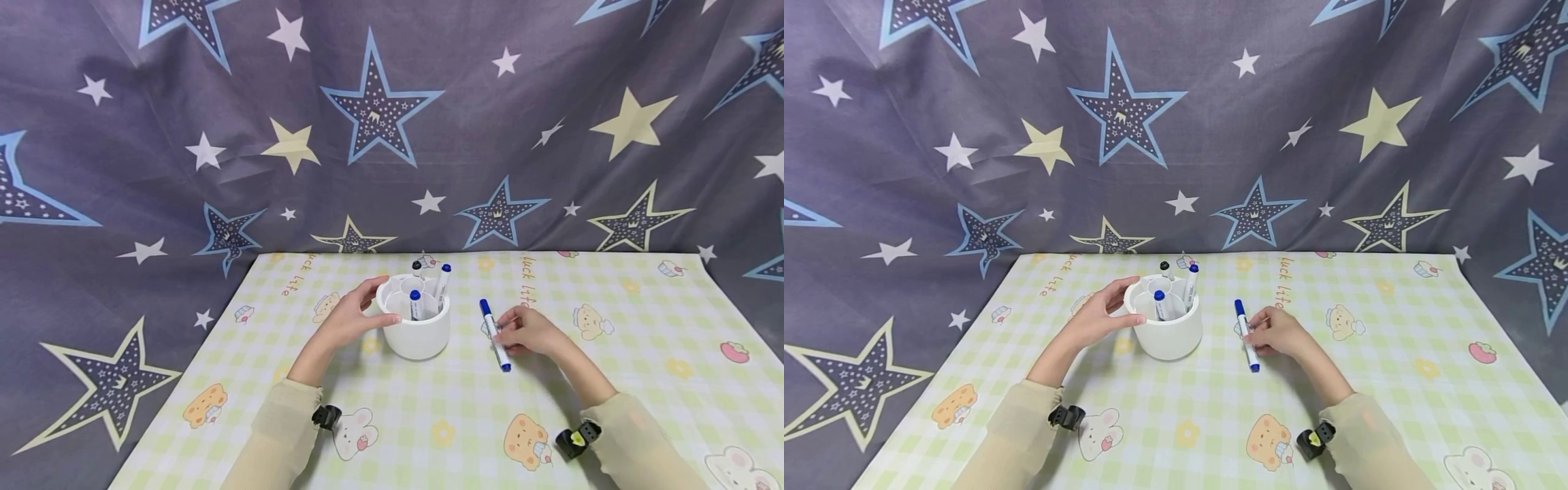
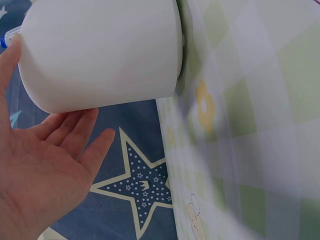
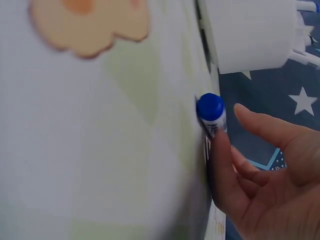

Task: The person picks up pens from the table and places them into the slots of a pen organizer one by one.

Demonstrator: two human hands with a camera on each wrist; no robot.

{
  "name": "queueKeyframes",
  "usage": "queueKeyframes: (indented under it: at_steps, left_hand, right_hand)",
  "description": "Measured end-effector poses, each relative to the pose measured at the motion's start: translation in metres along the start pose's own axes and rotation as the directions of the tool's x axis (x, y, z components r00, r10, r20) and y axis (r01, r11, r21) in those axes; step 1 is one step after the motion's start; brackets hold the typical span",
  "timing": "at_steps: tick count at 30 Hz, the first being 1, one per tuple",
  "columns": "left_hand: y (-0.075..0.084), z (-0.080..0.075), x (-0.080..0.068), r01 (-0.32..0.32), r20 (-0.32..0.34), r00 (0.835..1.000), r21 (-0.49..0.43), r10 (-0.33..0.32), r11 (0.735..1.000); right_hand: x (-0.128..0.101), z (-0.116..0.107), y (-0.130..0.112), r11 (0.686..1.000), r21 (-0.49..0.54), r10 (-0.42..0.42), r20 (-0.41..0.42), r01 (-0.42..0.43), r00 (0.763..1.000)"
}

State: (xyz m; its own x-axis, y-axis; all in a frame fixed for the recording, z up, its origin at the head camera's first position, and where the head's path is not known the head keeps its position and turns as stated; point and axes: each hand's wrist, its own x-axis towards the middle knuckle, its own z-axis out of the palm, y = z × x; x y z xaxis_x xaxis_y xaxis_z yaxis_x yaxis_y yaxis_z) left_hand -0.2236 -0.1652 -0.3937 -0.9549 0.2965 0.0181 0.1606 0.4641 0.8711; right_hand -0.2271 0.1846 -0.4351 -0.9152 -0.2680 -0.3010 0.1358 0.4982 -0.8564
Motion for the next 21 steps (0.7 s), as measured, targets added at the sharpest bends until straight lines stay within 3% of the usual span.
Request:
queueKeyframes:
  at_steps: [4,8,15,21]
  left_hand:
    - [0.0006,-0.0001,-0.0005,0.001,-0.002,1.0,0.003,-0.001,1.0]
    - [0.001,-0.0001,-0.0009,0.008,-0.003,1.0,0.004,-0.008,1.0]
    - [0.0006,0.0002,-0.0013,0.016,-0.006,1.0,0.014,-0.016,1.0]
    - [0.0009,0.0001,-0.0013,0.019,-0.008,1.0,0.016,-0.019,1.0]
  right_hand:
    - [0.0006,0.0054,-0.0012,0.985,-0.172,0.016,-0.049,-0.024,0.999]
    - [-0.0006,0.0089,-0.0046,0.965,-0.262,0.004,-0.074,-0.024,0.997]
    - [-0.0046,0.0109,-0.0082,0.949,-0.313,0.009,-0.066,-0.029,0.998]
    - [-0.0047,0.0076,-0.005,0.951,-0.307,-0.06,-0.121,0.021,0.991]
